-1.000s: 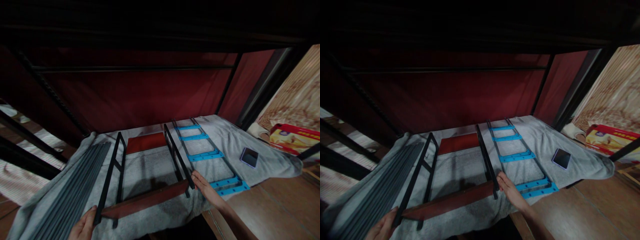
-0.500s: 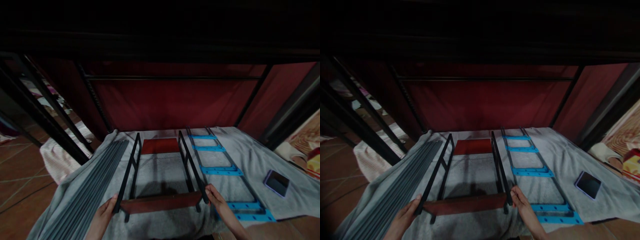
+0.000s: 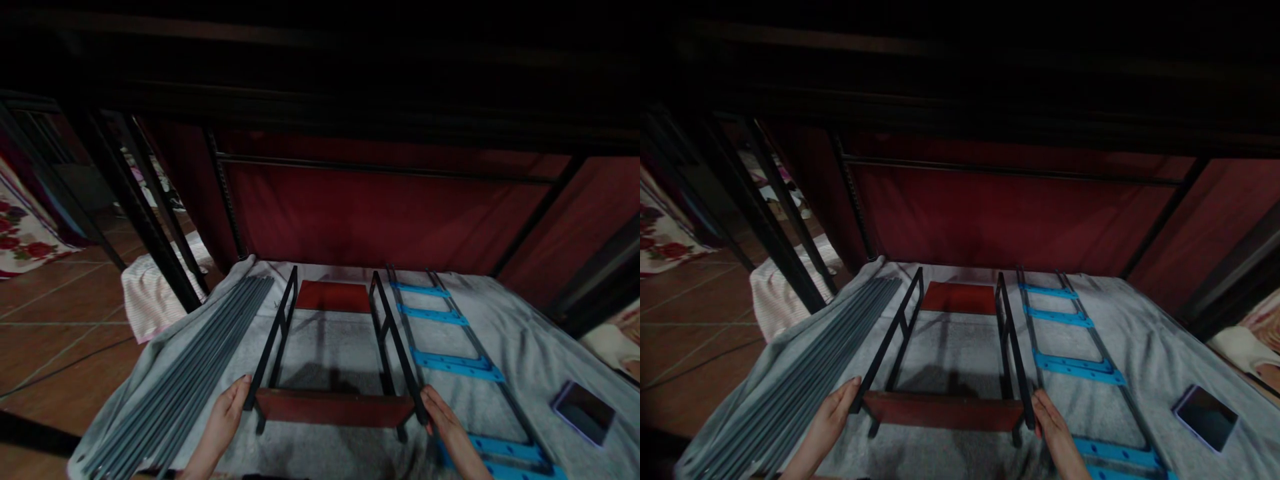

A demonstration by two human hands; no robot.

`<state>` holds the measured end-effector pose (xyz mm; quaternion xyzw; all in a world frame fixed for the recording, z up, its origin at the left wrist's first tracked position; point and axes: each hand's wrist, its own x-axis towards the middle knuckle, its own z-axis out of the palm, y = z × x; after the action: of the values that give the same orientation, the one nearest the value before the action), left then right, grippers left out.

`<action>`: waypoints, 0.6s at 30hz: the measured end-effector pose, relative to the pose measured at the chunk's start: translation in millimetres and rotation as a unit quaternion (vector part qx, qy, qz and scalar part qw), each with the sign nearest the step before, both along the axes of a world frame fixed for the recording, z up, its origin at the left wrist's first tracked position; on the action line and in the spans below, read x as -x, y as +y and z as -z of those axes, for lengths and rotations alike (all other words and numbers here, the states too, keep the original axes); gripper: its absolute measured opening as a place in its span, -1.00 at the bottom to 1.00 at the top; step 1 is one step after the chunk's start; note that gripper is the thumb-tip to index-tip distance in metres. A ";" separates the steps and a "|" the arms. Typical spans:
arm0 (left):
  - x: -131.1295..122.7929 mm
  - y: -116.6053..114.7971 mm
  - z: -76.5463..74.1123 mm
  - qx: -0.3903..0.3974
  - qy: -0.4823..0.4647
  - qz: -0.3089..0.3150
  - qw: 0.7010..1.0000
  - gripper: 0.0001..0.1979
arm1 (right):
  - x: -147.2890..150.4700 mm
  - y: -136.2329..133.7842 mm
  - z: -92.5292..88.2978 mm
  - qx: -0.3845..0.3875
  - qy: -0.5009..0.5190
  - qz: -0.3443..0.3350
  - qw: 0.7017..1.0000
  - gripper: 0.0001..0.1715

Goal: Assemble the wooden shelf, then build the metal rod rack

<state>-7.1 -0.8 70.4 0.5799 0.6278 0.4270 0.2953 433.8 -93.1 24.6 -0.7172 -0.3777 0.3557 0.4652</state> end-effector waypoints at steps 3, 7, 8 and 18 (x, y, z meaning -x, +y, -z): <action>2.0 2.7 4.3 0.029 -0.025 0.010 0.999 -0.28 | 0.1 -0.6 0.1 -0.001 -0.005 -0.006 1.000 -0.46; 7.3 5.5 13.5 0.044 -0.034 -0.003 0.998 -0.30 | 0.7 -1.8 2.2 0.006 0.021 0.010 1.000 -0.40; 9.0 6.4 16.3 0.044 -0.035 -0.005 0.998 -0.31 | 1.0 -2.0 2.2 0.009 0.029 0.015 0.999 -0.37; 18.3 13.1 30.8 0.054 -0.040 -0.040 0.997 -0.41 | 4.1 -3.0 -6.8 -0.012 0.011 -0.092 0.996 -0.38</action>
<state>-25.4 12.3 39.6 0.5203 0.6604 0.4267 0.3334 429.7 -96.1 31.4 -0.6700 -0.4408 0.4003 0.4434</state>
